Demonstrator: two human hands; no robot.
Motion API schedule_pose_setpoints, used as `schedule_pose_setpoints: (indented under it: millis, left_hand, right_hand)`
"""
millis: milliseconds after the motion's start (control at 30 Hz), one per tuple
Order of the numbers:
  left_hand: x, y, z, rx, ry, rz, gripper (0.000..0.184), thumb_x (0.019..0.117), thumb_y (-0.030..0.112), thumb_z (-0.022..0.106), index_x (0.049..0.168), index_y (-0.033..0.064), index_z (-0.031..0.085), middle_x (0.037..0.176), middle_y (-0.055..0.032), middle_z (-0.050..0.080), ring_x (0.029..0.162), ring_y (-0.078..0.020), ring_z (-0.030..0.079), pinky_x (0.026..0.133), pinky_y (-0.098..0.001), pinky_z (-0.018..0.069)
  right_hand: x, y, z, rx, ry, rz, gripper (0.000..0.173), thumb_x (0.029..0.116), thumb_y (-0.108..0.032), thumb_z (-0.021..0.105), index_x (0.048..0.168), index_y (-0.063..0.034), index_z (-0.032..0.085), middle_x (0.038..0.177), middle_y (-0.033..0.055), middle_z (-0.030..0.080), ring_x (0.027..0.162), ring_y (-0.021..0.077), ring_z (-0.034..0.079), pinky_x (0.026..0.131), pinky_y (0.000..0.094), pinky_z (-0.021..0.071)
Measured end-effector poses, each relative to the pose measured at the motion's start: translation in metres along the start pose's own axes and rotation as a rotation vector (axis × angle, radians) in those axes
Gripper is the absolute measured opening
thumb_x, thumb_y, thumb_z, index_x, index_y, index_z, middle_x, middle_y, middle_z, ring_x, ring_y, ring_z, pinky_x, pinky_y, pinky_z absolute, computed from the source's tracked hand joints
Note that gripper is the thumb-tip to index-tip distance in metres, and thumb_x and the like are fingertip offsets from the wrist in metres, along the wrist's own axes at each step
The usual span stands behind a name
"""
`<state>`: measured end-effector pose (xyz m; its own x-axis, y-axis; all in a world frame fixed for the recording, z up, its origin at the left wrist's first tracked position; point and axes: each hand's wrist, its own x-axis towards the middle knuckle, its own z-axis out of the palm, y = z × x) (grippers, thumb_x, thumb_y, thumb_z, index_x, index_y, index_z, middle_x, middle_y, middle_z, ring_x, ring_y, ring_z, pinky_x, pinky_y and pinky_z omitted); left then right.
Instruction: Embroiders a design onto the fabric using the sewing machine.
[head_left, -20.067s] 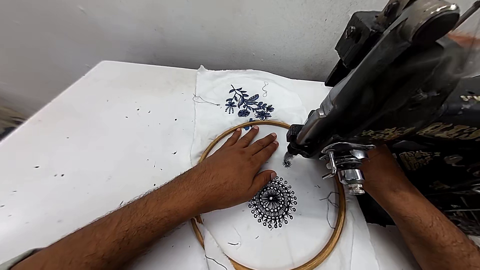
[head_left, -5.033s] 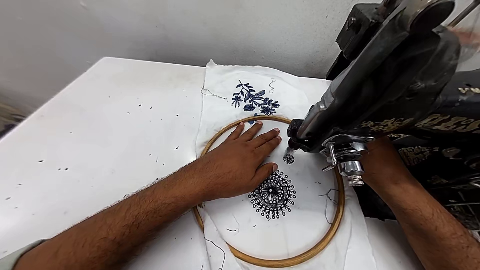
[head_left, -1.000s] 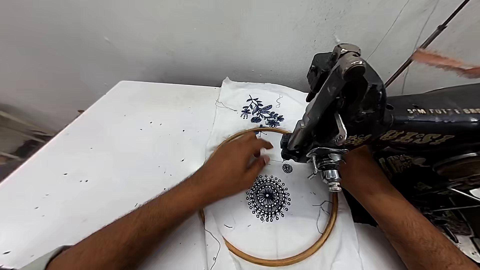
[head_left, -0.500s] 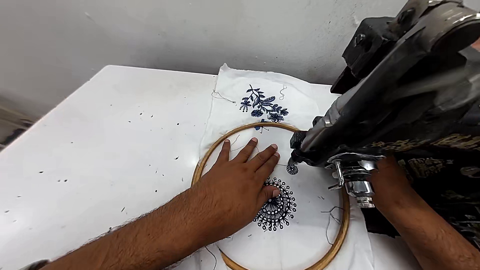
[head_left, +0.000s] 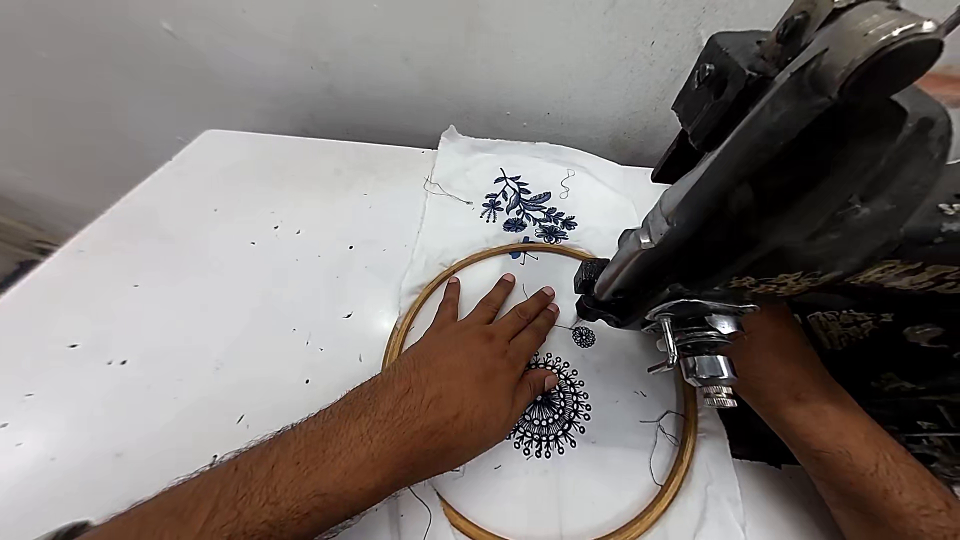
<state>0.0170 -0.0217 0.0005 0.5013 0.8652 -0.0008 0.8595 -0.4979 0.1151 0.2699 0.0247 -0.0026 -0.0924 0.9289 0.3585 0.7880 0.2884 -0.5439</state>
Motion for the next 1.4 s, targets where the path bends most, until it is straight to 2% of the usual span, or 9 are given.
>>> schedule_pose_setpoints:
  millis: [100,267,433,567,800,900,1000,1100,1400]
  left_hand:
    - [-0.0006,-0.0006,-0.0024,0.017,-0.023,-0.009,0.064,0.1076,0.054,0.028,0.16,0.0179,0.04,0.168,0.003,0.031,0.156,-0.0306,0.025,0.115,-0.0763,0.0215]
    - [-0.0024,0.001,-0.0027,0.013,-0.027,-0.009,0.063,0.1077,0.052,0.029,0.159,0.0178,0.04,0.168,0.0029,0.031,0.156,-0.0309,0.025,0.115,-0.0767,0.0209]
    - [-0.0024,0.0015,-0.0024,0.002,-0.016,-0.003,0.063,0.1076,0.052,0.029,0.159,0.0171,0.041,0.167,0.002,0.033,0.156,-0.031,0.026,0.114,-0.0773,0.0216]
    - [-0.001,-0.0012,-0.0027,0.007,-0.033,-0.012,0.064,0.108,0.053,0.027,0.16,0.0177,0.039,0.168,0.0041,0.031,0.156,-0.0301,0.026,0.114,-0.0775,0.0219]
    - [-0.0008,0.0018,-0.0011,-0.003,-0.016,0.011,0.064,0.1078,0.053,0.028,0.16,0.017,0.04,0.168,0.0021,0.032,0.156,-0.0314,0.025,0.114,-0.0778,0.0204]
    - [-0.0005,0.0011,-0.0022,0.0,-0.025,0.009,0.064,0.1078,0.052,0.028,0.16,0.0169,0.039,0.168,0.002,0.032,0.156,-0.0315,0.024,0.114,-0.0778,0.0196]
    - [-0.0005,-0.0009,-0.003,0.011,-0.032,-0.004,0.064,0.108,0.052,0.027,0.16,0.0174,0.04,0.168,0.0025,0.032,0.156,-0.0309,0.025,0.114,-0.0769,0.0218]
    - [-0.0009,-0.0009,-0.0036,0.017,-0.042,-0.008,0.064,0.1082,0.053,0.027,0.16,0.017,0.039,0.168,0.0027,0.031,0.156,-0.0307,0.025,0.114,-0.077,0.0222]
    - [-0.0027,-0.001,-0.0073,0.024,-0.068,-0.018,0.063,0.1081,0.053,0.027,0.159,0.018,0.04,0.169,0.0037,0.03,0.157,-0.0301,0.024,0.114,-0.0762,0.0228]
  right_hand:
    - [-0.0014,0.0019,0.0032,-0.011,0.02,-0.055,0.023,0.0852,-0.018,0.068,0.103,-0.004,0.066,0.093,0.0069,0.065,0.089,0.0061,0.062,0.077,0.0249,0.0496]
    - [-0.001,-0.001,0.0004,0.015,-0.009,-0.032,0.017,0.0853,-0.016,0.067,0.099,-0.005,0.066,0.088,0.0035,0.064,0.084,0.0017,0.061,0.074,0.0211,0.0481]
    - [-0.0003,-0.0005,0.0011,0.007,0.001,-0.027,0.013,0.0854,-0.014,0.068,0.096,-0.0053,0.066,0.086,0.0047,0.064,0.082,0.0061,0.062,0.072,0.0261,0.0492]
    - [-0.0024,-0.0022,0.0015,0.009,0.002,-0.024,0.019,0.0858,-0.014,0.066,0.102,-0.0044,0.065,0.092,0.0047,0.063,0.088,0.0022,0.061,0.077,0.0205,0.0479]
    - [0.002,-0.0011,-0.0015,0.013,-0.006,-0.035,0.015,0.0857,-0.017,0.071,0.095,-0.0055,0.066,0.084,0.005,0.064,0.08,0.0071,0.062,0.071,0.0275,0.0494]
    - [0.0012,-0.0005,-0.0002,0.002,0.002,-0.037,0.018,0.0877,-0.018,0.069,0.1,-0.0055,0.067,0.09,0.0059,0.065,0.087,0.0071,0.063,0.076,0.028,0.0503]
    - [-0.0006,-0.002,0.0017,0.018,0.008,-0.031,0.019,0.0869,-0.014,0.067,0.102,-0.0028,0.066,0.092,0.0078,0.065,0.089,0.0069,0.062,0.077,0.0267,0.0489]
    - [-0.0008,-0.0021,0.0025,0.035,0.011,-0.038,0.018,0.0864,-0.015,0.066,0.102,-0.0055,0.065,0.092,0.0027,0.063,0.088,-0.0005,0.06,0.078,0.0184,0.0473]
    - [-0.0025,-0.0036,0.0028,0.168,0.0,-0.008,0.017,0.0838,-0.012,0.067,0.1,-0.0079,0.065,0.087,-0.0035,0.062,0.082,-0.0083,0.057,0.073,0.0113,0.0456]
